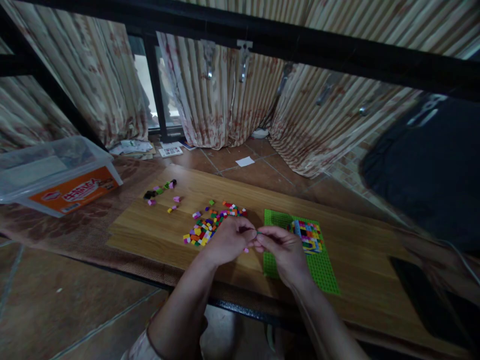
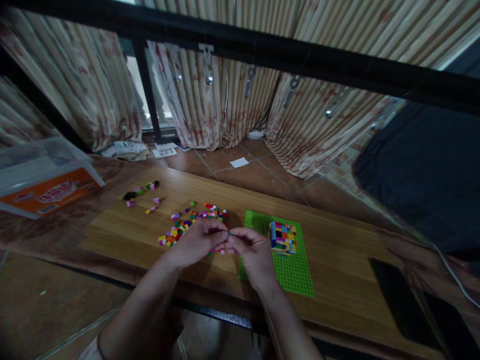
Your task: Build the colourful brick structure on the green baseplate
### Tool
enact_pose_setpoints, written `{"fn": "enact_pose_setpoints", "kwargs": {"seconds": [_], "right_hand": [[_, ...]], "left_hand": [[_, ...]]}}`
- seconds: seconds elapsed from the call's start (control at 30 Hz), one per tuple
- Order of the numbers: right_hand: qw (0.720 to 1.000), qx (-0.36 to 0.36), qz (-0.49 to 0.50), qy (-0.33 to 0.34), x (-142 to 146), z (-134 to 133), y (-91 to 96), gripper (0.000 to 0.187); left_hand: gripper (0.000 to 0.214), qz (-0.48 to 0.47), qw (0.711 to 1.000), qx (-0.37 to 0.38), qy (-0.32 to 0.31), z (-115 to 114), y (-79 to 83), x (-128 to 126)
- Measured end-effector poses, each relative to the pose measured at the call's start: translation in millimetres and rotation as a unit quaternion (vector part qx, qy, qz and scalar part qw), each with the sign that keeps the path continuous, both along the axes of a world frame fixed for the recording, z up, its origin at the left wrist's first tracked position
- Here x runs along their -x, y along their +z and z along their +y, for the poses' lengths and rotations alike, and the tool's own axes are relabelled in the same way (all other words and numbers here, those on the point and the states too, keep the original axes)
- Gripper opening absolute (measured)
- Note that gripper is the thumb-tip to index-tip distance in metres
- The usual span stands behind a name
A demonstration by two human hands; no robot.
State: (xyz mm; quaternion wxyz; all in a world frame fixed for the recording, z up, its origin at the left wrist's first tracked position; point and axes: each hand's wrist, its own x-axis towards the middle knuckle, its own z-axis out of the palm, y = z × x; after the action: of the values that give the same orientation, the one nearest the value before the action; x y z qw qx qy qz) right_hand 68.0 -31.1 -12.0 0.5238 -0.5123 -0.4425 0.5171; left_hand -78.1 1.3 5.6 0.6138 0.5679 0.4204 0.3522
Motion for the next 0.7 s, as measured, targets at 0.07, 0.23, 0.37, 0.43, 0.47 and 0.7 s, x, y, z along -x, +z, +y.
{"fn": "enact_pose_setpoints", "kwargs": {"seconds": [0.07,0.23,0.37,0.43,0.47,0.7], "right_hand": [[0.999,0.019,0.033,-0.020,2.3,0.2,-0.5,0.021],[0.994,0.028,0.062,-0.083,-4.2,1.7,-5.2,0.022],[0.994,-0.004,-0.023,-0.110,-11.6,4.9,-17.2,0.021],[0.983,-0.036,-0.157,-0.094,-9.1,8.3,-24.0,0.014],[0.967,-0.050,-0.235,-0.079,-6.5,10.4,-26.5,0.012],[0.906,-0.092,-0.413,0.015,0.0,14.3,-16.9,0.026]], "left_hand": [[0.014,0.016,1.000,0.002,0.002,0.0,-1.4,-1.9],[0.013,-0.043,0.993,0.074,0.084,4.0,-2.4,-1.2],[0.014,-0.088,0.972,0.079,0.205,11.8,1.9,9.0],[0.017,-0.092,0.974,0.060,0.199,13.9,2.1,10.6],[0.019,-0.092,0.977,0.056,0.184,14.1,1.4,9.4],[0.021,-0.075,0.991,0.055,0.096,7.0,-3.4,-21.0]]}}
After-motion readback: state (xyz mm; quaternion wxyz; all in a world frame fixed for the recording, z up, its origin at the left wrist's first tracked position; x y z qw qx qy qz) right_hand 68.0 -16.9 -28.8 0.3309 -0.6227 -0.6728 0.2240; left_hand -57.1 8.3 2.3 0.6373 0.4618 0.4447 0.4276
